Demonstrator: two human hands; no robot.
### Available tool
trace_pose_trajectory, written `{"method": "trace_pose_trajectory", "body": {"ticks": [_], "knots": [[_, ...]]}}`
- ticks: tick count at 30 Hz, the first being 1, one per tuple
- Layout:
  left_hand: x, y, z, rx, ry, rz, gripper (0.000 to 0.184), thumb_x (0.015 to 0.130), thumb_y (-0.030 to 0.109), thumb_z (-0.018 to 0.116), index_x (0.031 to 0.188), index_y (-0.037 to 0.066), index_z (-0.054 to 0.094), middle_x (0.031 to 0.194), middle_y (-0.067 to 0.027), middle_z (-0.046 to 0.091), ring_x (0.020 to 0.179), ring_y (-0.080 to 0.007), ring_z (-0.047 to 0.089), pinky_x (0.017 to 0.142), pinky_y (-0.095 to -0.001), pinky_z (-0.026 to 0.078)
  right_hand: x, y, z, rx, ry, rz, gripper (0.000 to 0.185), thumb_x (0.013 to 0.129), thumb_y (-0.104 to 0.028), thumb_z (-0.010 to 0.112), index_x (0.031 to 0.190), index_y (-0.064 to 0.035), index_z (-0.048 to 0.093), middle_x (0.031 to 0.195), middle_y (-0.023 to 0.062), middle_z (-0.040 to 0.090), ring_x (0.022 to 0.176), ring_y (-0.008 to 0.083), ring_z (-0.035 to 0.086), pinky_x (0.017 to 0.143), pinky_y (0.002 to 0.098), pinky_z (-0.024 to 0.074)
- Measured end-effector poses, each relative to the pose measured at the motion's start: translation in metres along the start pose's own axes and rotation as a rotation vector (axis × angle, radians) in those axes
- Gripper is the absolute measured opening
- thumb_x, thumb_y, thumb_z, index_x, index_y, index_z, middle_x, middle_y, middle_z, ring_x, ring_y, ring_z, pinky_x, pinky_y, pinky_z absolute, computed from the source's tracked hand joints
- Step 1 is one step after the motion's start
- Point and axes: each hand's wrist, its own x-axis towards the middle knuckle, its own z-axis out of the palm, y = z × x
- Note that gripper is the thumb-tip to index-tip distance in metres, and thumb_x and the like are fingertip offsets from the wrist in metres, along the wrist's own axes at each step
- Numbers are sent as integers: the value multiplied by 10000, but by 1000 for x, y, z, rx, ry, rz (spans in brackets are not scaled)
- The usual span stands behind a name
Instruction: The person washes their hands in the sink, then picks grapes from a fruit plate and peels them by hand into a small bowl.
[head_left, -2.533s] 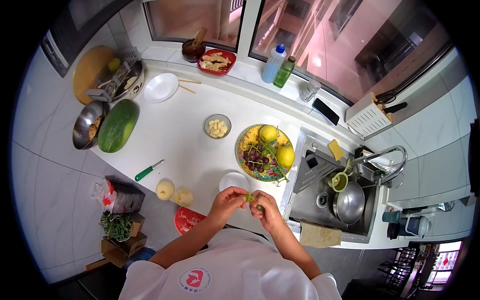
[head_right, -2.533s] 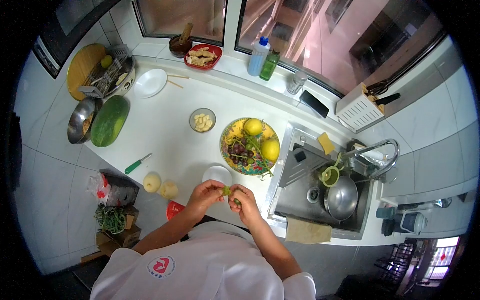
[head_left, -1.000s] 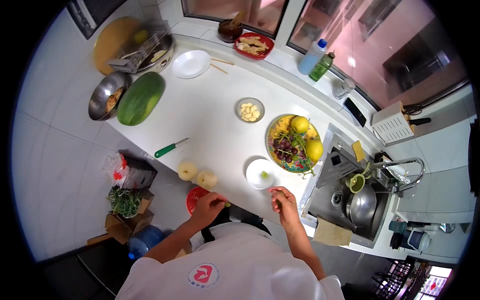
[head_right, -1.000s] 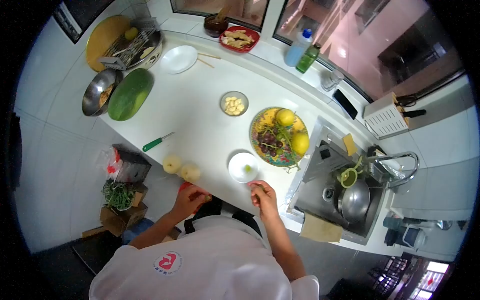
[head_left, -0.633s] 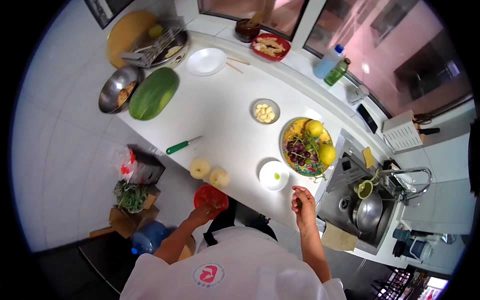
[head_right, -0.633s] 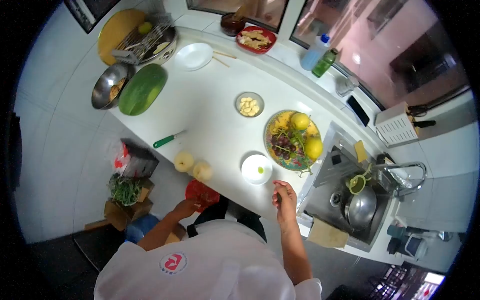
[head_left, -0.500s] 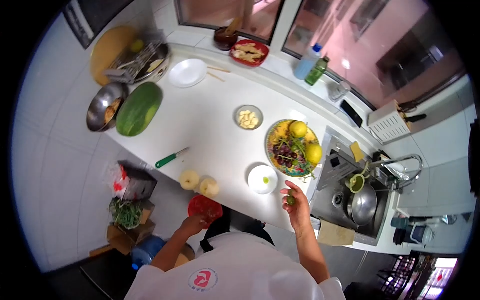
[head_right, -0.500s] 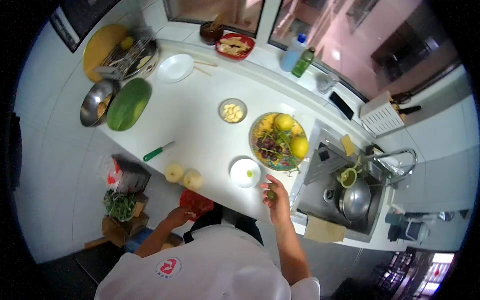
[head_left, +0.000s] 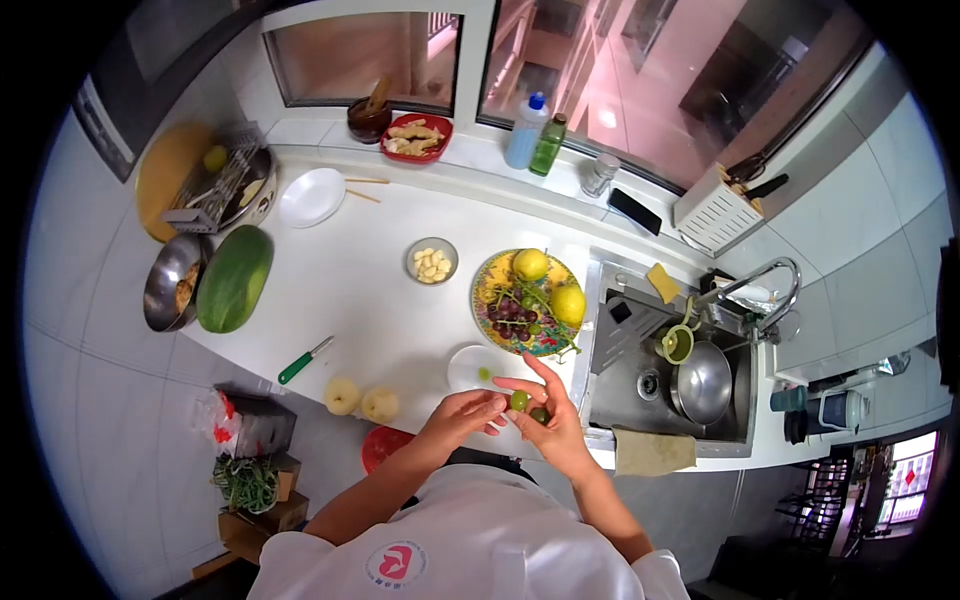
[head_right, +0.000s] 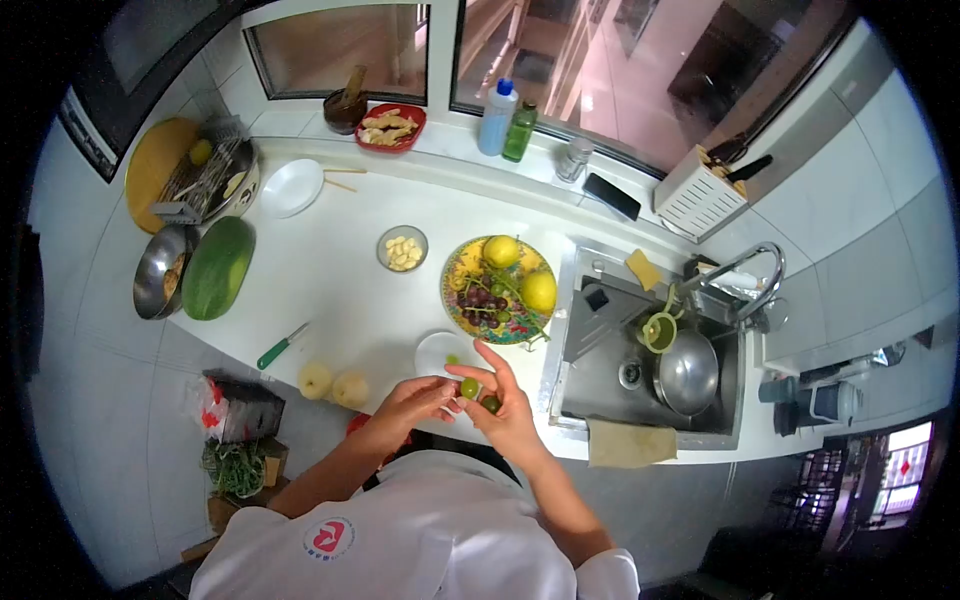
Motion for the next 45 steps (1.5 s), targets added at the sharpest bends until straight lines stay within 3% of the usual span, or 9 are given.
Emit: {"method": "trace_pose_trajectory", "body": {"ticks": [4, 6, 9, 12, 15, 21, 37, 43, 45], "knots": [[12, 3, 17, -75, 1, 39, 281, 954, 269, 533, 1116, 50, 603, 1021, -37, 617, 944, -120, 570, 831, -300, 463, -5, -1, -13, -192, -36, -26, 770, 789, 67, 631, 1447, -121, 278, 1228, 40, 619, 548, 34, 436, 522, 182, 383], [17, 0, 17, -342, -41, -77, 251, 939, 246, 561, 1102, 60, 607, 1021, -36, 622, 936, -120, 578, 837, -315, 464, -4, -4, -17, -227, -33, -25, 784, 785, 58, 641, 1451, -133, 275, 1225, 38, 622, 531, 37, 426, 517, 183, 380], [28, -12, 12, -502, -101, -128, 229, 923, 221, 587, 1104, 82, 608, 1054, -22, 619, 923, -117, 581, 834, -319, 467, -3, -8, -22, -270, 42, -55, 670, 770, 39, 671, 1367, -118, 410, 1133, 36, 654, 528, 41, 425, 512, 187, 375], [32, -14, 18, -597, -94, -125, 213, 916, 199, 593, 1105, 103, 610, 1056, -1, 620, 903, -114, 579, 832, -311, 467, -4, -2, -35, -397, 159, -13, 340, 742, 1, 726, 1051, -67, 603, 921, 29, 623, 526, 52, 432, 492, 207, 377], [33, -13, 24, -617, -50, -117, 212, 913, 180, 596, 1113, 111, 609, 1015, 10, 633, 885, -110, 574, 822, -304, 472, 5, 2, -41, -372, 155, -253, 297, 738, 1, 733, 1009, -65, 631, 906, 37, 618, 523, 49, 426, 481, 210, 364], [33, -13, 26, -580, 33, -59, 215, 905, 151, 606, 1114, 101, 608, 996, -22, 639, 857, -104, 571, 800, -298, 484, 8, 6, -45, -309, 175, -158, 181, 745, 13, 725, 910, -56, 694, 900, 16, 617, 531, 32, 425, 481, 188, 347], [33, -9, 27, -345, 172, -11, 148, 906, 169, 613, 999, 54, 606, 954, -49, 619, 880, -139, 585, 796, -294, 485, 16, 4, -39, -520, 165, -288, 123, 734, 24, 689, 793, -35, 598, 788, 47, 577, 484, 84, 493, 454, 218, 399], [32, -2, 23, -437, 121, -44, 166, 918, 172, 600, 1028, 48, 603, 955, -50, 610, 880, -138, 582, 802, -301, 488, 22, 22, -35, -244, 164, -124, 137, 756, 49, 648, 771, -40, 545, 757, -2, 545, 578, 33, 471, 521, 182, 375], [32, 1, 27, -490, 156, -51, 210, 927, 174, 586, 1086, 38, 595, 945, -44, 610, 866, -136, 583, 805, -301, 487, 24, 25, -33, 78, 171, 26, 123, 789, 43, 625, 802, -51, 548, 745, -37, 537, 634, 6, 461, 560, 171, 371]]}}
